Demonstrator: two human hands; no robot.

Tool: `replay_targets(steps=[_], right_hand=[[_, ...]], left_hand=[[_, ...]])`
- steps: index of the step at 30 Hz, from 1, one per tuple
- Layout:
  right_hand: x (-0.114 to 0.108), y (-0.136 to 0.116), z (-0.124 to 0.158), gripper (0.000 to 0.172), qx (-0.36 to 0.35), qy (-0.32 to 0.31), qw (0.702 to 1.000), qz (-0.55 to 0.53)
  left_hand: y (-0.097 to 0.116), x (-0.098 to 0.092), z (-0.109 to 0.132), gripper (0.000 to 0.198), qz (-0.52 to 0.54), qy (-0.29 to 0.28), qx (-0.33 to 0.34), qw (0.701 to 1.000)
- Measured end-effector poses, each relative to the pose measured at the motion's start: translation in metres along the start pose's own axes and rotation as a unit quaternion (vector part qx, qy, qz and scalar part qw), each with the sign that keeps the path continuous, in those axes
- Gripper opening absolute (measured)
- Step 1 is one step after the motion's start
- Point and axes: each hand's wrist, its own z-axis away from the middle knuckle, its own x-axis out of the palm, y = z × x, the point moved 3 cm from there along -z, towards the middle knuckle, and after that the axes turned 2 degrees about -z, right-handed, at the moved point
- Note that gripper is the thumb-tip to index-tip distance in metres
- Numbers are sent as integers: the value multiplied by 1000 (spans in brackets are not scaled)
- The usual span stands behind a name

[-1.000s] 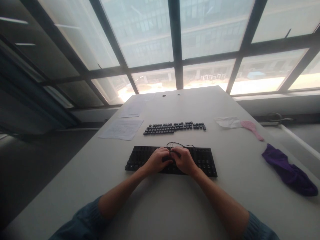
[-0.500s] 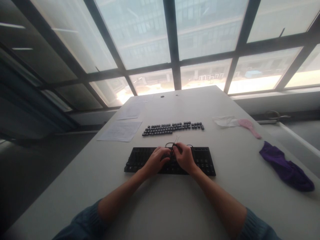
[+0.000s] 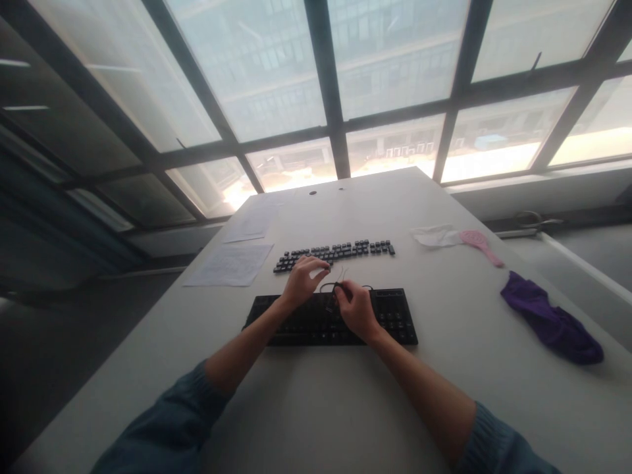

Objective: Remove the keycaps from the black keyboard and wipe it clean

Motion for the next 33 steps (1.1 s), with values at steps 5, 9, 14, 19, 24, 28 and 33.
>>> replay_targets(steps=[5,9,14,19,24,28,33], right_hand=[[1,0,0,21,-3,2,1000,0],[2,2,-1,21,-2,2,1000,-4],[2,5,-1,20,0,-1,1000,-5],[1,4,-1,20,1,8,1000,-24],[-3,1,-2,24,23,61,995,-81],[-8,-1,-3,28,40,127,984,-116],[-22,-4,-7,31,44,199,972,-114]], left_hand=[[-26,37,-44,8,-97,-59,17,993],[-36,54,-51,8,-143,-79,29,986],[-45,60,-48,7,-158,-82,34,983],[-50,58,-48,5,-154,-62,18,986],[-43,46,-47,14,-112,-27,7,993],[-24,22,-33,12,-77,18,-3,997],[17,0,16,13,16,-44,4,999]])
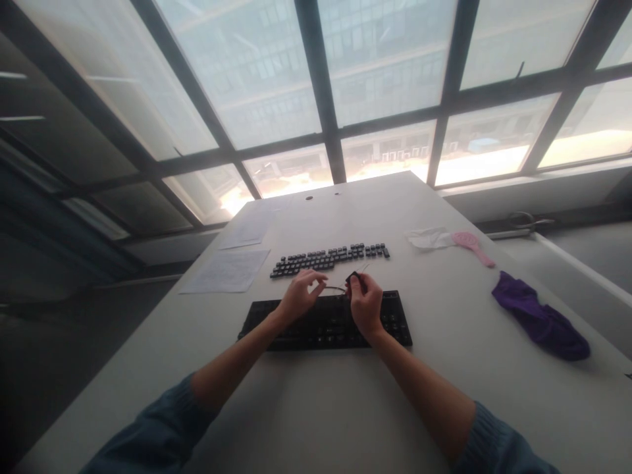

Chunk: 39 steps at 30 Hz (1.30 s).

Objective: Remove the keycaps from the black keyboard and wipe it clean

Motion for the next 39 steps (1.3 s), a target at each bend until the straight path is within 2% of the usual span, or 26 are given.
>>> replay_targets(steps=[3,5,10,16,23,28,31,34,39], right_hand=[[-10,-1,-3,32,-10,8,1000,10],[-17,-1,-3,33,-15,6,1000,22],[-29,2,1,34,-11,-6,999,40],[-26,3,3,33,-10,-32,998,48],[-25,1,3,32,-5,-44,998,43],[-24,1,1,31,-1,-47,998,35],[-25,2,0,30,4,-45,999,29],[-26,2,-1,30,3,-44,999,27],[-26,4,-1,29,9,-43,999,16]], left_hand=[[22,6,32,12,34,-93,20,995],[29,12,46,17,39,-118,24,992],[28,25,48,24,64,-127,15,990],[27,32,44,16,118,-135,-14,984],[40,36,56,14,25,-116,31,992],[39,38,57,15,39,-102,19,994],[34,31,53,13,86,-73,-24,993],[25,20,38,10,113,-40,-50,991],[-5,13,-22,9,67,17,-24,997]])
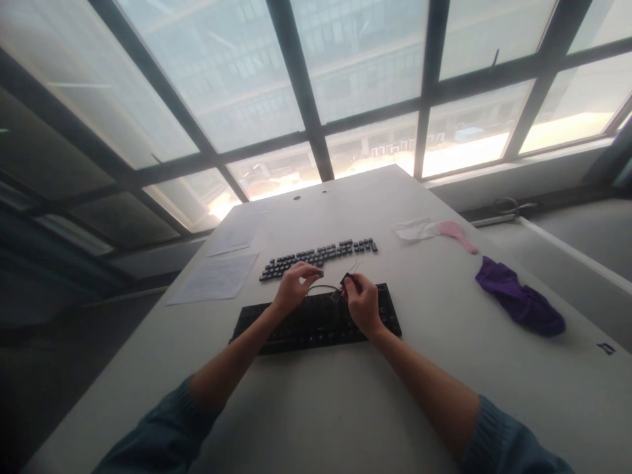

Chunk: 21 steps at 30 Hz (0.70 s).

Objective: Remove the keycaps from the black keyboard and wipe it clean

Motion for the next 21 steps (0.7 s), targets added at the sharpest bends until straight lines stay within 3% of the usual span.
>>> replay_targets(steps=[4,7,12,21], right_hand=[[0,2,0,29,6,0,1000,-10],[1,3,0,27,7,1,1000,-13],[3,0,0,27,6,-9,1000,-12],[3,0,0,28,5,-11,1000,-20]], left_hand=[[-20,16,-50,11,-122,-20,26,992],[-30,33,-69,11,-203,-47,38,977],[-40,50,-73,9,-217,-65,42,973],[-48,54,-70,9,-220,-69,44,972]])
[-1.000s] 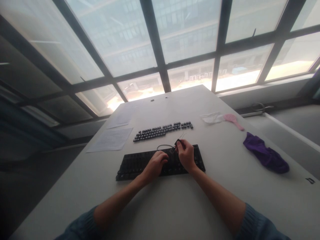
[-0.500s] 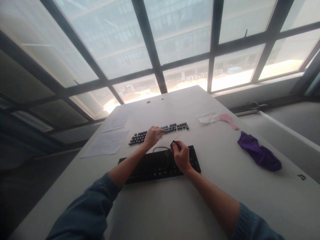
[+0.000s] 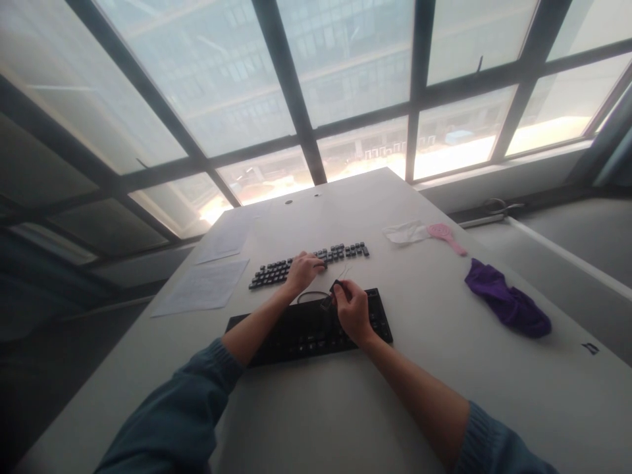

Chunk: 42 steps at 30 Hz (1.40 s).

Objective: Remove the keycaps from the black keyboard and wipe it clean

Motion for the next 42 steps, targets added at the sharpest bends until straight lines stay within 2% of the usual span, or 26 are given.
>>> replay_targets(steps=[5,11,14,16,19,22,25,29,31,36,42], right_hand=[[0,2,1,29,-1,5,1000,-4],[-5,-1,-8,34,34,54,996,-55],[-18,-6,-18,34,38,83,992,-83],[-33,-10,-25,33,16,100,992,-76],[-60,-12,-29,34,-10,129,990,-47],[-83,-10,-27,34,-21,128,991,-26],[-99,-7,-21,34,-30,112,993,-3],[-106,-5,-15,33,-27,87,996,19],[-104,-6,-13,31,-34,57,997,35],[-86,-8,-6,22,-63,-80,987,126],[-73,-5,-10,20,-62,-150,969,188]], left_hand=[[2,-7,2,13,6,8,0,1000],[18,-38,18,16,39,49,-5,998],[40,-53,38,17,87,63,-7,994],[62,-57,53,16,128,48,1,991],[98,-54,75,16,184,-3,15,983],[126,-45,88,16,214,-49,30,975],[140,-34,91,17,223,-63,30,972],[144,-28,87,19,228,-66,22,971],[144,-28,86,20,232,-66,19,970],[140,-26,90,30,248,-66,2,966],[137,-21,96,39,271,-45,3,961]])
